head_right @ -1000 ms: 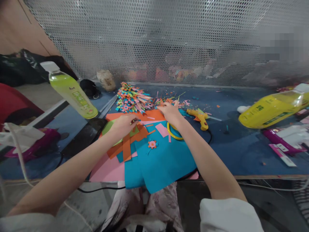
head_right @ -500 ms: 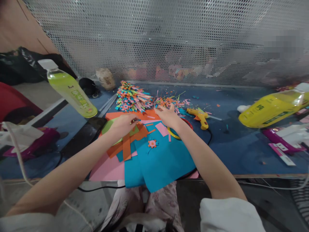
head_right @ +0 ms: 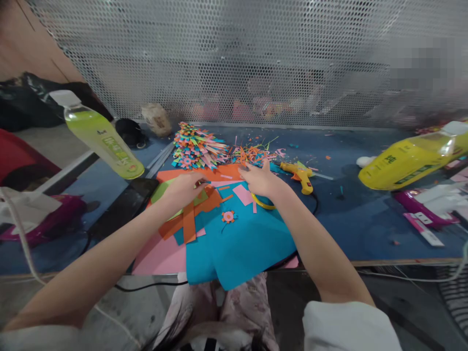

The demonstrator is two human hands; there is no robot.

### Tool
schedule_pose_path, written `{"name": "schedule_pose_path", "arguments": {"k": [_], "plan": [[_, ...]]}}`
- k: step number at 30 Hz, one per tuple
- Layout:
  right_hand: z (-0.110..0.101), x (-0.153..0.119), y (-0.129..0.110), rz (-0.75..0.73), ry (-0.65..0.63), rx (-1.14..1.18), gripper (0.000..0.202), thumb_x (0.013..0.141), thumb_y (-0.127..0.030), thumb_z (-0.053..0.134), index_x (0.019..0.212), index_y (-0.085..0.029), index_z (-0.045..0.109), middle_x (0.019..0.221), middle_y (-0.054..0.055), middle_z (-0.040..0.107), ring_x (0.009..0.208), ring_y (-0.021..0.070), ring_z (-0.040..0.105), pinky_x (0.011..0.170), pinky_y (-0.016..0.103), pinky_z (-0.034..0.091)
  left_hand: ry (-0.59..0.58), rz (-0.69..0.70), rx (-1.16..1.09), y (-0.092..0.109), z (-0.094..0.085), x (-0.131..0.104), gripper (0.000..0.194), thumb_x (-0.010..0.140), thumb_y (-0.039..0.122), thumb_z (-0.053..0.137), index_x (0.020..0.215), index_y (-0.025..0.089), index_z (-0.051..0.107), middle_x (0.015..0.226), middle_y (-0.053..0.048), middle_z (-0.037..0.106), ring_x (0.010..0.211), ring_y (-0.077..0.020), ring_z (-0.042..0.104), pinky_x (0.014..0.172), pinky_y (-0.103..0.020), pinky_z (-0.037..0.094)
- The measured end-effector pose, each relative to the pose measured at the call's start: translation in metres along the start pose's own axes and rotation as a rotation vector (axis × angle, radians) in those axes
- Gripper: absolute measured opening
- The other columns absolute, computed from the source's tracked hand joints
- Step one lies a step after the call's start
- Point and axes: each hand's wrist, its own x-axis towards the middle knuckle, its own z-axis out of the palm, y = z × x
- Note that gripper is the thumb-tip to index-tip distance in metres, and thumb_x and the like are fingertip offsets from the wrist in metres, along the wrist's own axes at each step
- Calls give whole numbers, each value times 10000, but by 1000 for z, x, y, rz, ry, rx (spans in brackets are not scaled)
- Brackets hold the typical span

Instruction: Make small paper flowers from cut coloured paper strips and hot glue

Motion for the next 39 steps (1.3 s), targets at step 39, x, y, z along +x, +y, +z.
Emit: {"name": "schedule_pose_path", "arguments": {"k": [39], "plan": [[17,18,-23,-139,143,-170,752,707,80,302,1425,-139,346,1309,161,563,1418,257,212,1063,671,100,-16,12,-11,2,-1,-1,183,865,219,468,929,191,637,982,-64,697,911,-205,629,805,-304,472]]}}
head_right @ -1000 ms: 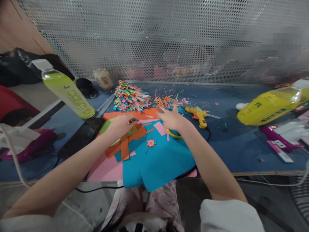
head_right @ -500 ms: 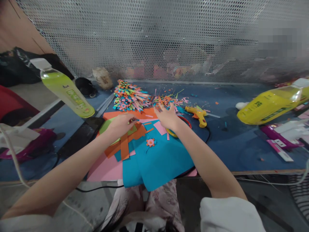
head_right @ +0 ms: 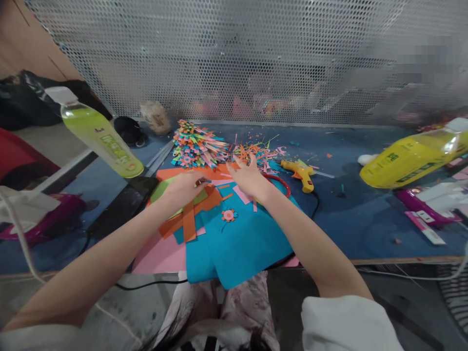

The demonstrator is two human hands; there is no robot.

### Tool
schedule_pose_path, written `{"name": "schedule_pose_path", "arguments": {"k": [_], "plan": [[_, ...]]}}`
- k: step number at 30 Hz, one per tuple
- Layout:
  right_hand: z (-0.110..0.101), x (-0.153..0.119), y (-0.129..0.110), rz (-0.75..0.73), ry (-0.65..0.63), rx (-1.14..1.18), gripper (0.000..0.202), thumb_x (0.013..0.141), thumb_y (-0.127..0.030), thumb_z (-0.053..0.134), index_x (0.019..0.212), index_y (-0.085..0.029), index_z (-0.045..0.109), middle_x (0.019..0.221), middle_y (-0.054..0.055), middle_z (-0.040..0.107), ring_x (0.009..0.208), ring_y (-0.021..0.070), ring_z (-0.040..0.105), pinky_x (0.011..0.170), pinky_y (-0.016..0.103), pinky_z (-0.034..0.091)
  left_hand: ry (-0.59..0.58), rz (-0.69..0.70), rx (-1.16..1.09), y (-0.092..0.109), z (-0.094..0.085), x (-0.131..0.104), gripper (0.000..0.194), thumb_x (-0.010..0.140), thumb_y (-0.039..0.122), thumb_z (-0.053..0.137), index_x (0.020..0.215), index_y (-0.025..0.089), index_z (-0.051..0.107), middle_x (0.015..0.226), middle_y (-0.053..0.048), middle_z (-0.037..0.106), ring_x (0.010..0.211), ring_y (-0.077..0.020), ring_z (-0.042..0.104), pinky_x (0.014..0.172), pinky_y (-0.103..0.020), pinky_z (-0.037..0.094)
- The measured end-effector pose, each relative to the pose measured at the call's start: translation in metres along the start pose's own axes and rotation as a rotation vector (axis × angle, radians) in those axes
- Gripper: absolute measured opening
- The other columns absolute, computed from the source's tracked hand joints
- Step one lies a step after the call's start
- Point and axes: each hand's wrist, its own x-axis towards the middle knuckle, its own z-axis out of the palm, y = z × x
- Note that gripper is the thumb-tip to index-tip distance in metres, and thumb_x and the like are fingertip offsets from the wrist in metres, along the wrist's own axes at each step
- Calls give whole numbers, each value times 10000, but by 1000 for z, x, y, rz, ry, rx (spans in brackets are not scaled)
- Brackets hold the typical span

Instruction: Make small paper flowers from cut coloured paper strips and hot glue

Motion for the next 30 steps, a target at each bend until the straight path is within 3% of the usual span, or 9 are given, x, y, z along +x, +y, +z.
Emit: {"name": "schedule_pose_path", "arguments": {"k": [2,5,9,15,22,26,30], "plan": [[1,1,1,-16,29,-13,702,737,66,304,1418,-94,352,1251,186,600,1421,274,193,1054,689,70,5,3,-7,0,0,0,182,866,216,468,926,187,637,980,-66,699,900,-206,632,791,-303,473],[2,2,5,-20,46,-17,689,753,52,307,1419,-121,357,1296,169,572,1427,257,177,1068,673,26,12,6,-15,-1,0,0,175,863,213,475,928,186,635,972,-62,700,886,-205,634,777,-300,472],[0,1,15,35,38,19,732,742,36,312,1451,-142,290,1395,168,476,1444,232,94,1052,687,58,19,14,-19,-1,1,0,165,862,219,485,924,186,634,971,-63,697,887,-204,633,774,-299,470],[-1,-1,21,88,2,54,761,714,17,343,1456,-145,288,1454,160,398,1440,284,95,1034,713,77,11,4,-18,0,1,0,166,866,224,485,917,193,640,960,-61,699,898,-197,631,781,-288,471],[7,2,8,54,-39,-13,758,691,59,328,1433,-91,325,1368,190,499,1435,291,119,1040,705,91,13,17,-20,0,1,0,181,866,224,474,898,183,647,963,-76,700,919,-220,630,796,-313,472],[6,2,9,36,60,-21,687,747,29,319,1420,-102,354,1346,180,525,1426,295,158,1051,676,95,16,19,-26,-2,2,0,189,859,213,473,922,193,650,946,-70,702,892,-214,635,782,-307,476],[-1,4,25,201,235,12,551,856,-62,301,1400,-115,374,1240,178,605,1404,281,222,1030,654,121,27,21,-50,-4,3,1,217,844,183,465,949,182,655,953,-82,702,874,-221,637,771,-317,477]]}}
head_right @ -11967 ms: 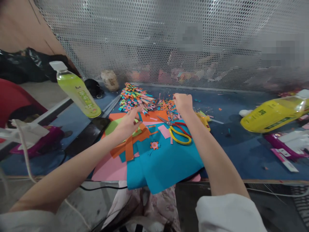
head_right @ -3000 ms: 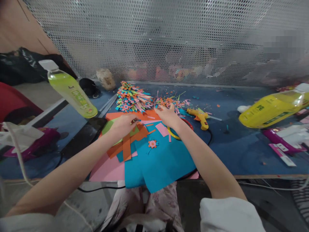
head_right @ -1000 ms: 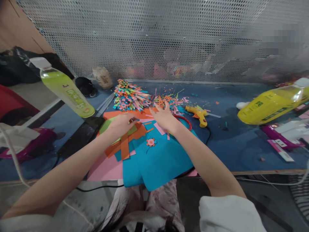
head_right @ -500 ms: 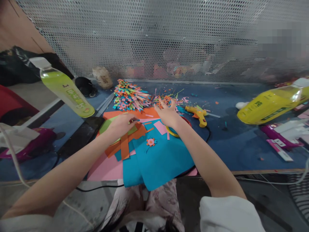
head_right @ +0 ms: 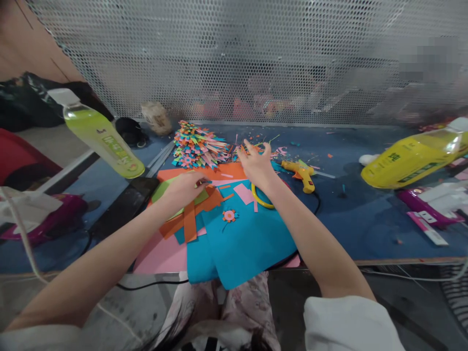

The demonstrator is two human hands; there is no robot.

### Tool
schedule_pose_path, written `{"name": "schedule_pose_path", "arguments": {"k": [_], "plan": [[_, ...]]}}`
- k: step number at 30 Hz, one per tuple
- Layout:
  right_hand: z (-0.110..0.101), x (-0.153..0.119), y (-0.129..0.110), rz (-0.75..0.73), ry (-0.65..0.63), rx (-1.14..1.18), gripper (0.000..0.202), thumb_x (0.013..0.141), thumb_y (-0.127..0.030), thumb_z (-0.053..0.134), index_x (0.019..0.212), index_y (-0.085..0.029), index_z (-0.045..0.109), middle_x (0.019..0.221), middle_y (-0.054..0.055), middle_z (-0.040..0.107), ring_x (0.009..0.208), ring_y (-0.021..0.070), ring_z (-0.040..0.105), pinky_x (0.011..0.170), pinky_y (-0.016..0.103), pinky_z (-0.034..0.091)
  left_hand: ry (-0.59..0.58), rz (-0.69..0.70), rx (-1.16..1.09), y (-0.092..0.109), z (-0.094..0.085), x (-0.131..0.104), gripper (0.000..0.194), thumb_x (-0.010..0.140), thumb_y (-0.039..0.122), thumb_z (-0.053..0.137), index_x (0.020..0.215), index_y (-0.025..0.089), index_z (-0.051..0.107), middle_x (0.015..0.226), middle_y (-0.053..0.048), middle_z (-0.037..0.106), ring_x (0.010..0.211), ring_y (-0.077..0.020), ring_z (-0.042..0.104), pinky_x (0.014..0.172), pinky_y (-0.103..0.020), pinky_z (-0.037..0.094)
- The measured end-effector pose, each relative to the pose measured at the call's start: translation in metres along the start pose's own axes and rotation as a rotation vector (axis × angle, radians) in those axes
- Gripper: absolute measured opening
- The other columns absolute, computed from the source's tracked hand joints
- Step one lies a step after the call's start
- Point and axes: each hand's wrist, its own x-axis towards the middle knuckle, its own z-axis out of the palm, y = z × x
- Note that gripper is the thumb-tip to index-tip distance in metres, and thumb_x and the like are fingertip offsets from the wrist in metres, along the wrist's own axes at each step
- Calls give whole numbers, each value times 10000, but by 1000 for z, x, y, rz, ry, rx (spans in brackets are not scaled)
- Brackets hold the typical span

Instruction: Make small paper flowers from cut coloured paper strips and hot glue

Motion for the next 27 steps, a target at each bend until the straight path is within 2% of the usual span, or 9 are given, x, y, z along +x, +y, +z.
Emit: {"name": "schedule_pose_path", "arguments": {"k": [2,5,7,11,18,20,22,25,27], "plan": [[-1,3,11,105,46,2,492,877,-70,275,1331,-120,457,1121,183,659,1374,281,282,1006,644,145,3,3,-9,0,1,0,218,839,182,468,947,177,658,965,-87,702,883,-227,636,771,-321,475],[-1,4,26,239,86,-4,411,883,-83,284,1088,-163,631,961,160,686,1256,293,419,985,605,165,5,5,-12,0,1,0,208,839,187,473,931,176,660,957,-87,704,880,-228,638,765,-317,472],[-2,2,32,301,129,-14,355,881,-107,327,973,-178,663,911,142,680,1170,291,459,980,581,152,9,1,-13,-1,2,0,207,839,187,475,936,181,658,954,-85,705,873,-227,640,757,-315,471],[-4,1,34,333,208,26,277,861,-112,397,946,-184,652,915,116,678,1096,284,436,961,564,137,17,-5,-13,-1,2,0,197,833,185,488,934,188,657,942,-82,704,862,-225,640,744,-309,471],[-11,-1,53,420,188,154,350,885,-128,361,992,-212,683,1004,89,680,1022,250,519,948,528,156,70,12,-66,4,-2,-1,175,839,193,493,903,187,656,913,-73,704,844,-212,640,762,-305,471],[-22,-10,64,517,142,115,353,899,-166,349,1023,-223,675,960,86,689,966,249,557,941,514,193,112,19,-135,5,-3,-2,180,832,185,496,902,185,662,905,-70,708,835,-208,642,771,-306,474],[-34,-20,72,704,44,50,325,912,-279,378,1083,-198,642,982,119,683,971,277,573,915,501,272,142,18,-208,6,-2,-2,175,819,182,508,888,190,669,883,-61,713,811,-198,646,765,-299,479],[-43,-34,79,1036,-237,16,536,825,-532,504,1162,-124,592,1173,227,601,1089,365,539,867,504,381,167,17,-323,7,-1,-2,143,793,184,538,839,196,672,838,-41,716,772,-178,650,740,-280,488],[-40,-40,80,1156,-404,55,678,744,-616,569,1207,-120,566,1253,243,548,1133,389,523,852,503,425,172,14,-416,8,1,-1,116,781,200,554,803,192,668,796,-31,711,742,-165,651,713,-266,494]]}}
